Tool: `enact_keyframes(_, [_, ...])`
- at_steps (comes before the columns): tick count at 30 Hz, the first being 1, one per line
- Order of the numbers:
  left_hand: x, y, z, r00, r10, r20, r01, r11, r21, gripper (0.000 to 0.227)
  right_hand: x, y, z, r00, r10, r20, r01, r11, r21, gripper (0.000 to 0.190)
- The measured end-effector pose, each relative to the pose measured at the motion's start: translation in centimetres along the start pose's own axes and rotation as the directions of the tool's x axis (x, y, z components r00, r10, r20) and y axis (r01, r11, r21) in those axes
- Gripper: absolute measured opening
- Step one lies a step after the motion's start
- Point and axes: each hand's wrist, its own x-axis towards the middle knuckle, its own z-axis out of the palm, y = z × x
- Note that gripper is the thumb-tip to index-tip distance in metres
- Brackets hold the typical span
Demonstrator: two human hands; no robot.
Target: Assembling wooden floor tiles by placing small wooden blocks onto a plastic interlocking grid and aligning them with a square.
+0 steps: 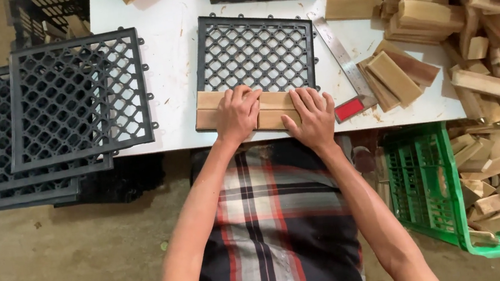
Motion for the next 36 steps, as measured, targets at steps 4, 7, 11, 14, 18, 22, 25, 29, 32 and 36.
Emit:
enact_keyframes(4, [0.1, 0.3, -0.5, 1.000, -0.007, -0.023, 0.007, 1.000, -0.001, 0.024, -0.1, 0.1, -0.3, 1.000, -0.006, 0.017, 0.006, 1.000, -0.006, 0.062])
enact_keyframes(7, [-0.2, 0.3, -0.7, 0.999, -0.006, -0.032, 0.007, 1.000, 0.031, 0.022, -0.5, 0.4, -0.9, 1.000, -0.012, 0.013, 0.013, 0.999, -0.040, 0.053])
enact_keyframes(11, [0.2, 0.6, 0.0, 1.000, -0.024, -0.004, 0.024, 0.998, 0.053, 0.020, -1.4, 5.0, -4.1, 0.999, 0.035, -0.022, -0.037, 0.991, -0.131, 0.040])
enact_keyframes(14, [0.9, 1.8, 0.3, 0.985, -0.156, 0.067, 0.154, 0.987, 0.033, 0.019, -4.2, 12.7, -4.9, 0.959, 0.264, -0.100, -0.281, 0.924, -0.260, 0.052])
enact_keyframes(18, [3.7, 6.1, 2.3, 0.997, -0.075, 0.025, 0.074, 0.996, 0.040, 0.022, -8.0, 18.6, -5.2, 0.779, 0.610, -0.146, -0.627, 0.766, -0.142, 0.083])
enact_keyframes(22, [6.0, 11.7, 6.5, 0.993, 0.113, 0.042, -0.113, 0.994, -0.004, 0.028, -9.4, 19.9, -5.2, 0.711, 0.699, -0.075, -0.700, 0.714, 0.012, 0.064])
enact_keyframes(25, [6.9, 14.9, 9.4, 0.980, 0.162, 0.119, -0.156, 0.986, -0.059, 0.036, -8.9, 18.7, -6.1, 0.709, 0.697, -0.107, -0.674, 0.715, 0.186, 0.046])
enact_keyframes(29, [7.6, 17.5, 10.6, 0.934, 0.069, 0.351, 0.039, 0.955, -0.294, 0.066, -5.8, 14.0, -9.5, 0.451, 0.890, 0.067, -0.706, 0.310, 0.636, 0.026])
enact_keyframes(32, [8.2, 18.9, 7.8, 0.952, -0.074, 0.297, 0.259, 0.716, -0.649, 0.075, -4.9, 12.5, -10.7, 0.473, 0.862, 0.182, -0.630, 0.186, 0.754, 0.022])
enact_keyframes(36, [7.0, 14.9, 14.8, 0.845, -0.192, 0.499, 0.503, 0.603, -0.619, 0.056, -5.1, 12.0, -8.9, 0.429, 0.849, 0.307, -0.661, 0.063, 0.748, 0.025])
